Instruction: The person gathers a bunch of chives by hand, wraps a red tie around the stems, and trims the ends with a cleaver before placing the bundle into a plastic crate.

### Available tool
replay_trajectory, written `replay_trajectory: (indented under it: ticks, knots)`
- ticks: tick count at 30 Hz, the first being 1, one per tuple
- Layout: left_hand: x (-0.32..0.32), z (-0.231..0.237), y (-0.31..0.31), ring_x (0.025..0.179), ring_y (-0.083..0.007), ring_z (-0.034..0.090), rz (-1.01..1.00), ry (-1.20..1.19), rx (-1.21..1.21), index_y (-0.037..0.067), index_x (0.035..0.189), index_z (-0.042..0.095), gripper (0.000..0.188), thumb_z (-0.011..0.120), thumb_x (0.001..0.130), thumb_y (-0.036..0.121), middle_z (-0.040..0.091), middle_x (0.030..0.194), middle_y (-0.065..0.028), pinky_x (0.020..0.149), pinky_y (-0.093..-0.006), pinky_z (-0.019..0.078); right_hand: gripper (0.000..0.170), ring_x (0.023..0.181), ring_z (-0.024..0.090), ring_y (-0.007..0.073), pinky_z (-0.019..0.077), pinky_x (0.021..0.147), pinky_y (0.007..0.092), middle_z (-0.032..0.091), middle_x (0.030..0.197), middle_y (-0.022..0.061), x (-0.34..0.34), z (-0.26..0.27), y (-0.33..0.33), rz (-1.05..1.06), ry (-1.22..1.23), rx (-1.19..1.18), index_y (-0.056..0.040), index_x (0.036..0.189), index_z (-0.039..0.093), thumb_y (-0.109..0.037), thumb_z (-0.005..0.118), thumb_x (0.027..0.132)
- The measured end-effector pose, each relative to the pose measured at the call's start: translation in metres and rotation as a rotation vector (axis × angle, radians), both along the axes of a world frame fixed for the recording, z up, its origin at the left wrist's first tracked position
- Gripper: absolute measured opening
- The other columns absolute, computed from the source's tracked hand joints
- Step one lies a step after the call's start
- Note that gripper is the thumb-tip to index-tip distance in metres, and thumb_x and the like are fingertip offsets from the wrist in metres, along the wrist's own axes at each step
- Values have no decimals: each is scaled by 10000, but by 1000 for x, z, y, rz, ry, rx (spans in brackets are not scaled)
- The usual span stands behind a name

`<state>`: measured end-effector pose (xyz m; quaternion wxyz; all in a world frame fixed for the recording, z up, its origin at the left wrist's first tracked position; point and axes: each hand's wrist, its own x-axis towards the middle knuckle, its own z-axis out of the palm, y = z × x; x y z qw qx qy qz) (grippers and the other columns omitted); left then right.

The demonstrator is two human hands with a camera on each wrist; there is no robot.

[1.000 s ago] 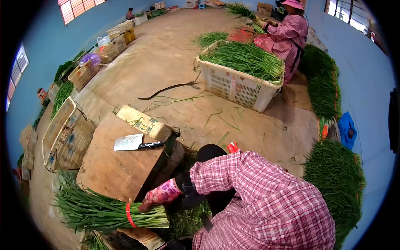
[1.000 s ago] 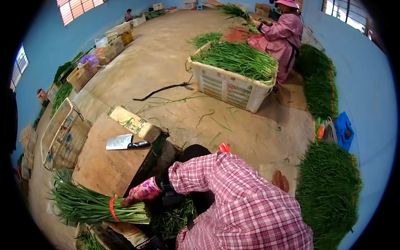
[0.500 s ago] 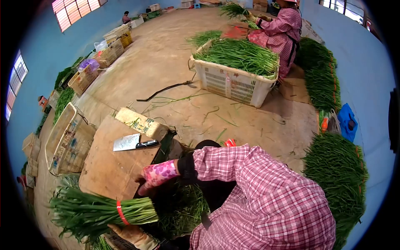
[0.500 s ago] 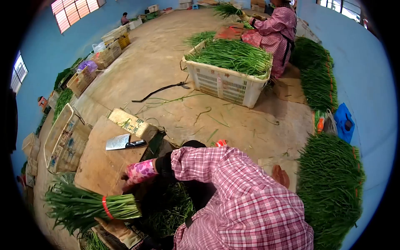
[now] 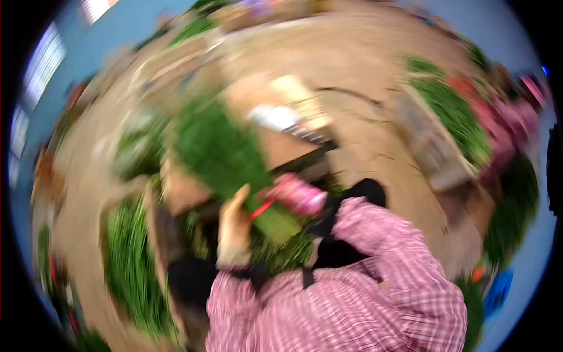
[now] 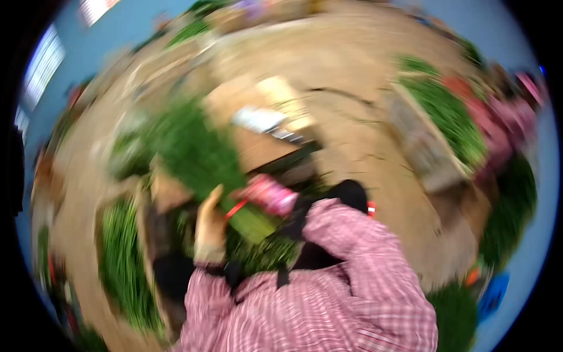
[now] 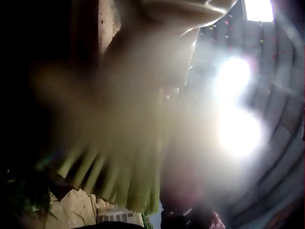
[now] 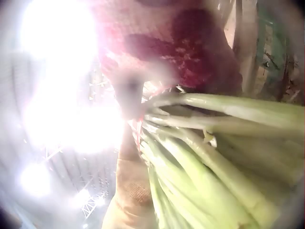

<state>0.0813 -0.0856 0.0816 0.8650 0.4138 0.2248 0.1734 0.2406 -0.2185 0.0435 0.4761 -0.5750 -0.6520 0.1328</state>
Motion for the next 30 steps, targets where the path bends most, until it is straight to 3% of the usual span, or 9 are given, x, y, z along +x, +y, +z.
replay_trajectory:
  ticks: [1, 2, 4, 8, 17, 20, 21, 27, 30]
  knots:
    - [3, -12, 4, 898, -117, 609, 21, 10, -24, 46, 1178, 644, 330, 719, 899, 204, 679, 1035, -17, 810, -278, 467, 328, 869, 642, 162, 521, 737, 330, 678, 1020, 67, -7, 11, 0, 25, 641, -277, -48, 1184, 667, -224, 672, 908]
    - [10, -23, 9, 837, -83, 609, 40, 12, -40, 65, 1143, 672, 300, 750, 879, 186, 693, 978, 10, 759, -246, 465, 355, 938, 655, 146, 536, 805, 313, 692, 1102, 56, -13, 22, 0, -130, 1098, -439, -32, 1223, 648, -182, 692, 904]
    - [17, -53, 8, 1120, -221, 611, 65, -104, -166, 16, 1275, 586, 450, 754, 870, 117, 653, 1230, -80, 1009, -363, 461, 413, 996, 614, 122, 491, 888, 295, 679, 1133, 49, -14, 23, -1, -192, 1070, -424, -10, 1241, 629, -201, 737, 891]
    - [7, -60, 9, 1149, -218, 602, -36, -161, -190, 27, 1294, 573, 427, 720, 909, 141, 641, 1249, -61, 1023, -388, 464, 425, 984, 597, 117, 471, 898, 292, 678, 1132, 57, -13, 21, -3, -202, 916, -479, 40, 1240, 608, -197, 715, 904]
    - [-6, -23, -1, 1136, -229, 608, 51, -62, -73, 15, 1299, 563, 486, 730, 902, 239, 644, 1242, -70, 1027, -408, 450, 411, 980, 616, 131, 493, 893, 303, 681, 1128, 57, -18, 28, 2, -167, 866, -442, 20, 1246, 609, -213, 696, 918]
    - [-4, -44, 3, 1080, -238, 638, 44, -88, -195, 4, 1237, 601, 422, 714, 909, 244, 664, 1201, -77, 995, -418, 469, 470, 1045, 618, 154, 492, 914, 308, 667, 1184, 92, -6, 34, -2, -220, 493, -603, 22, 1327, 543, -285, 615, 978]
    - [-3, -50, 5, 1073, -239, 642, 72, -122, -206, 4, 1228, 609, 408, 714, 909, 237, 670, 1193, -78, 988, -418, 473, 484, 1047, 621, 160, 493, 916, 311, 669, 1179, 93, -5, 27, 2, -245, 666, -633, 24, 1333, 535, -289, 618, 974]
    - [-11, -37, 4, 1044, -188, 635, 92, -169, -122, -2, 1201, 637, 379, 730, 907, 217, 683, 1163, -78, 952, -355, 488, 425, 924, 653, 153, 523, 814, 309, 692, 1086, 92, -36, 50, 11, -154, 803, -535, 16, 1253, 583, -192, 696, 901]
    - [-11, -39, 6, 1020, -189, 643, 153, -274, -191, -10, 1187, 642, 358, 732, 901, 187, 693, 1141, -75, 955, -354, 488, 408, 922, 654, 151, 517, 803, 300, 695, 1090, 81, -28, 47, 18, -162, 674, -568, 7, 1266, 582, -168, 682, 911]
